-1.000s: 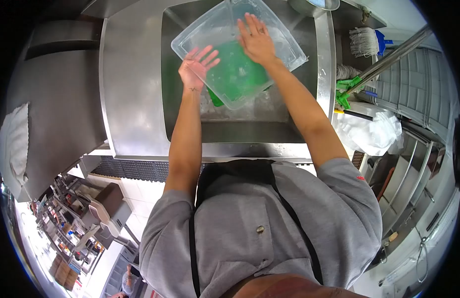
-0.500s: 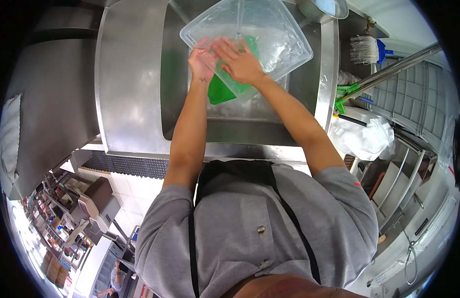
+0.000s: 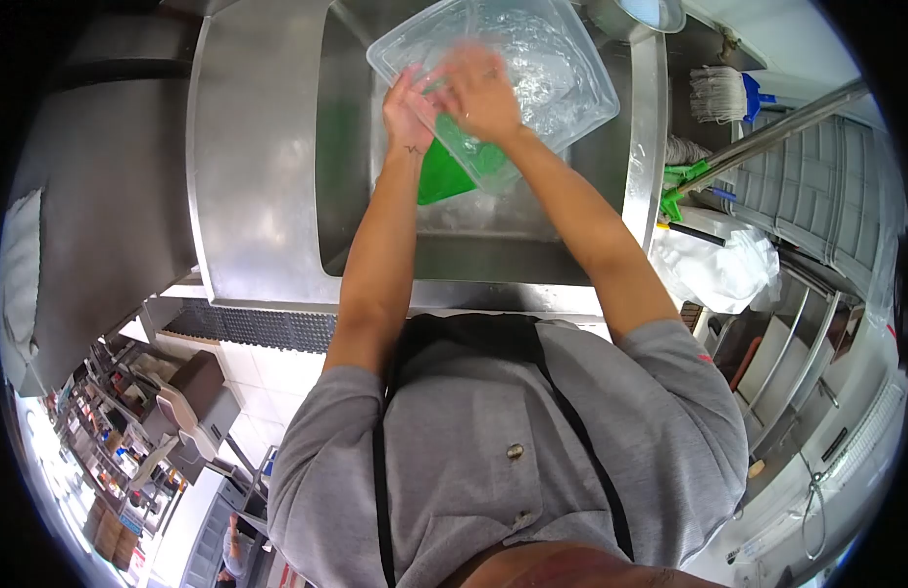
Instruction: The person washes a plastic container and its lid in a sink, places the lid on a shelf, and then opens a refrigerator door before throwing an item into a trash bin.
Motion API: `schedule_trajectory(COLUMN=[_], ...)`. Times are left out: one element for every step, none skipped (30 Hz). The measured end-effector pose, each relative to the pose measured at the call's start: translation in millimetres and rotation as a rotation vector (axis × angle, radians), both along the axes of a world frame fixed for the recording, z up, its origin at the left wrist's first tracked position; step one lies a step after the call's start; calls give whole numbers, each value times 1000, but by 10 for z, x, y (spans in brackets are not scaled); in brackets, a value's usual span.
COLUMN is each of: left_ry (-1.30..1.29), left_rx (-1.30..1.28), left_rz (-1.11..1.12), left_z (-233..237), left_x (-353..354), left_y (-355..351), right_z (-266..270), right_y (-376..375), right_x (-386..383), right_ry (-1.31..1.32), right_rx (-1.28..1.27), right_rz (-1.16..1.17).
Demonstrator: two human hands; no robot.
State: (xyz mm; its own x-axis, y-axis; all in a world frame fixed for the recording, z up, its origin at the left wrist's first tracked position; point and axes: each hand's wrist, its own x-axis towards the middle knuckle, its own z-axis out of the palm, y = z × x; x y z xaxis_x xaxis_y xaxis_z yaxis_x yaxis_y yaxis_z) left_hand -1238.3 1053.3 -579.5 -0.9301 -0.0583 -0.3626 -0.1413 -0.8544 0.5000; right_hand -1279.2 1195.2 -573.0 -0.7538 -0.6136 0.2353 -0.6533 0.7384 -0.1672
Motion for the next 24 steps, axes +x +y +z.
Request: schedule_trajectory(left_ry=[-15,-5,-11,-25,-31,5,39,36,31,24,22,18,16,20,11,1,5,-9,-28,-31,-86,-140,-134,-208], left_rx=[1,6,-13,-34,-34,-72,-110,-109,-136,-162,-162,-162,-163,-165,-170,-175,-177,-158,-138,-138,-231,-321,-316,-526], left_rz=[3,-4,7,21,18,-16,-52,-59,-82,-101,-101,-123,-148,-153,-173,-193,-195,-206,-218,-219,-161,-106,-109,-176], left_z=[8,16,14,9,-11,-31,-48,-27,2,18,1,-12,-22,-48,-92,-121,-123,-129,-148,-213,-280,-368,-476,-582], left_x=[-54,-104,-97,-55,-43,-44,-26,-19,-40,-37,-32,-46,-61,-69,-66,-68,-70,-48,-7,0,-12,5,57,171], left_y=[29,51,58,45,4,-49,-97,-143,-196,-241,-280,-314,-343,-365,-380,-381,-372,-377,-379,-390,-394,-371,-304,-204], right_z=[-1,-1,-11,-40,-81,-123,-112,-18,90,187,166,145,103,0,-145,-219,-88,39,196,299,398,466,493,509], right_y=[56,124,187,282,426,580,714,828,954,1065,1175,1267,1375,1529,1690,1773,1736,1708,1645,1593,1545,1526,1524,1517], right_x=[9,46,91,67,-24,-100,-151,-214,-282,-307,-327,-376,-428,-468,-485,-489,-442,-342,-222,-158,-110,-43,-2,38], right_ry=[8,-4,-27,-35,13,60,103,151,226,298,296,31,-237,-233,-659,-1079,-1076,-1167,-1262,-1265,-1198,-1128,-1120,-1085], right_rx=[4,30,54,55,117,180,148,116,124,133,133,-26,-188,-191,-372,-550,-553,-672,-791,-791,-840,-887,-886,-920], right_rz=[-10,241,495,495,289,81,-42,-166,-287,-404,-404,-531,-652,-657,-538,-390,-390,-444,-501,-503,-526,-553,-556,-618])
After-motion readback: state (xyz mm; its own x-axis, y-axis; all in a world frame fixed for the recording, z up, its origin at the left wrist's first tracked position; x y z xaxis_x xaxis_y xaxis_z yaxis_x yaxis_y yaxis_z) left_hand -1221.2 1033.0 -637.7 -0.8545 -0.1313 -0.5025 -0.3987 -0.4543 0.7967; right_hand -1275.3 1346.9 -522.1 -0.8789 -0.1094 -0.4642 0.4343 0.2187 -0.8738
